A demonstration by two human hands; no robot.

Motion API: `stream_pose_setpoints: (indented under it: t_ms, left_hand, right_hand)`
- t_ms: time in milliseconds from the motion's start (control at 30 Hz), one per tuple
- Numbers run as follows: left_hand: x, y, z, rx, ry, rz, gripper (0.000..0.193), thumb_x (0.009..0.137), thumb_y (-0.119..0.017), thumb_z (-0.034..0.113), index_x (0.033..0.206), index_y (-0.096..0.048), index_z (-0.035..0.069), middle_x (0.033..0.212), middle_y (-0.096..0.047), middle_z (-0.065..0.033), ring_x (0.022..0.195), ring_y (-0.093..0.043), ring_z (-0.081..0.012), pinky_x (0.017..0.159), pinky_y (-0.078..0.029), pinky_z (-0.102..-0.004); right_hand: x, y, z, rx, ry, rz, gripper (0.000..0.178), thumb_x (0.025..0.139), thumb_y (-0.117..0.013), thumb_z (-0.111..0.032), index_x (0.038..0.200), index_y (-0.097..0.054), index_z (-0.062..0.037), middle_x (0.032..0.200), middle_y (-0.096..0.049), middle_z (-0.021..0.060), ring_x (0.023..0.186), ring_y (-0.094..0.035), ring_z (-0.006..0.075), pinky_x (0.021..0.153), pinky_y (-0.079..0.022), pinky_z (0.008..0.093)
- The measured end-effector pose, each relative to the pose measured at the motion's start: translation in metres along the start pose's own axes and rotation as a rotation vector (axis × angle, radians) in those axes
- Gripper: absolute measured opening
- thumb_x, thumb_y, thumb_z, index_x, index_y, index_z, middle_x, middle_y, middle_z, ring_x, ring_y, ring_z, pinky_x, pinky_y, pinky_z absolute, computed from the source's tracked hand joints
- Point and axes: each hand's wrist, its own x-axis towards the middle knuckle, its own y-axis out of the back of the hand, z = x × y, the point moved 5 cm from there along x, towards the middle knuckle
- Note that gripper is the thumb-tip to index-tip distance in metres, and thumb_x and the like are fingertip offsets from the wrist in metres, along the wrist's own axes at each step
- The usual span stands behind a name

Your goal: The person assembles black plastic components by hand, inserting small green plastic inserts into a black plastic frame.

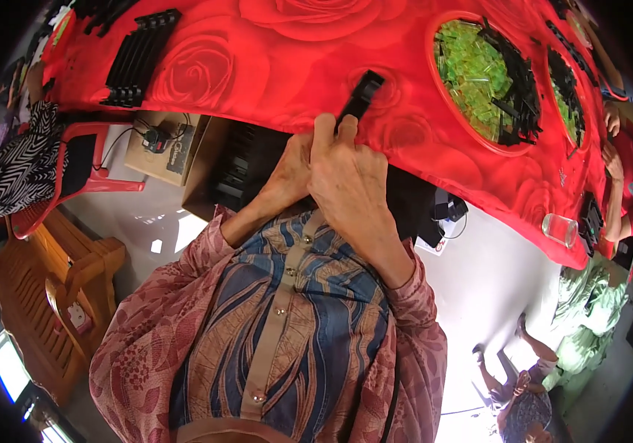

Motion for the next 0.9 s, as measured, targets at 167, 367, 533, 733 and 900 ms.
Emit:
stream_pose_setpoints:
  t_ms: [167, 367, 533, 733, 900]
  left_hand:
    - [-0.001, -0.002, 0.004, 0.064, -0.010, -0.038, 0.032, 0.083, -0.069, 0.017, 0.093, -0.059, -0.011, 0.067, -0.057, -0.0150, 0.072, -0.050, -0.0085, 0.056, -0.043, -0.0362]
    - [-0.008, 0.000, 0.024, 0.137, 0.033, 0.025, 0.031, 0.096, -0.056, 0.019, 0.096, -0.057, -0.012, 0.066, -0.061, -0.0234, 0.065, -0.069, -0.0273, 0.058, -0.050, -0.0426]
    - [-0.008, 0.002, 0.021, 0.328, -0.061, 0.035, 0.029, 0.098, -0.051, 0.017, 0.098, -0.056, -0.011, 0.068, -0.060, -0.0318, 0.071, -0.066, -0.0461, 0.059, -0.050, -0.0484]
    - [-0.009, 0.003, 0.017, 0.453, -0.020, 0.036, 0.031, 0.098, -0.054, 0.023, 0.106, -0.056, -0.007, 0.072, -0.060, -0.0344, 0.075, -0.063, -0.0510, 0.062, -0.049, -0.0559]
    - [-0.012, 0.003, 0.024, 0.571, 0.053, 0.032, 0.026, 0.098, -0.052, 0.017, 0.110, -0.055, -0.005, 0.073, -0.062, -0.0310, 0.074, -0.063, -0.0495, 0.063, -0.049, -0.0534]
  right_hand:
    - [-0.003, 0.002, 0.001, -0.056, -0.009, 0.004, 0.048, 0.075, -0.067, -0.004, 0.117, -0.044, -0.0036, 0.099, -0.063, 0.0199, 0.076, -0.066, 0.0425, 0.062, -0.051, 0.0507]
    - [-0.009, 0.012, 0.003, 0.003, 0.087, 0.102, 0.041, 0.077, -0.064, -0.005, 0.114, -0.046, -0.0024, 0.096, -0.063, 0.0201, 0.069, -0.066, 0.0397, 0.056, -0.052, 0.0473]
    - [-0.010, 0.011, 0.013, 0.005, 0.095, 0.223, 0.035, 0.079, -0.063, -0.004, 0.110, -0.048, -0.0018, 0.095, -0.063, 0.0177, 0.066, -0.067, 0.0357, 0.052, -0.052, 0.0425]
    - [-0.003, 0.009, 0.021, 0.111, -0.017, 0.282, 0.013, 0.088, -0.060, -0.006, 0.101, -0.057, -0.0070, 0.086, -0.069, 0.0152, 0.073, -0.067, 0.0372, 0.061, -0.052, 0.0459]
    - [0.002, 0.012, 0.030, 0.232, -0.043, 0.352, 0.019, 0.082, -0.062, -0.003, 0.099, -0.060, -0.0088, 0.077, -0.067, 0.0127, 0.067, -0.065, 0.0357, 0.058, -0.049, 0.0473]
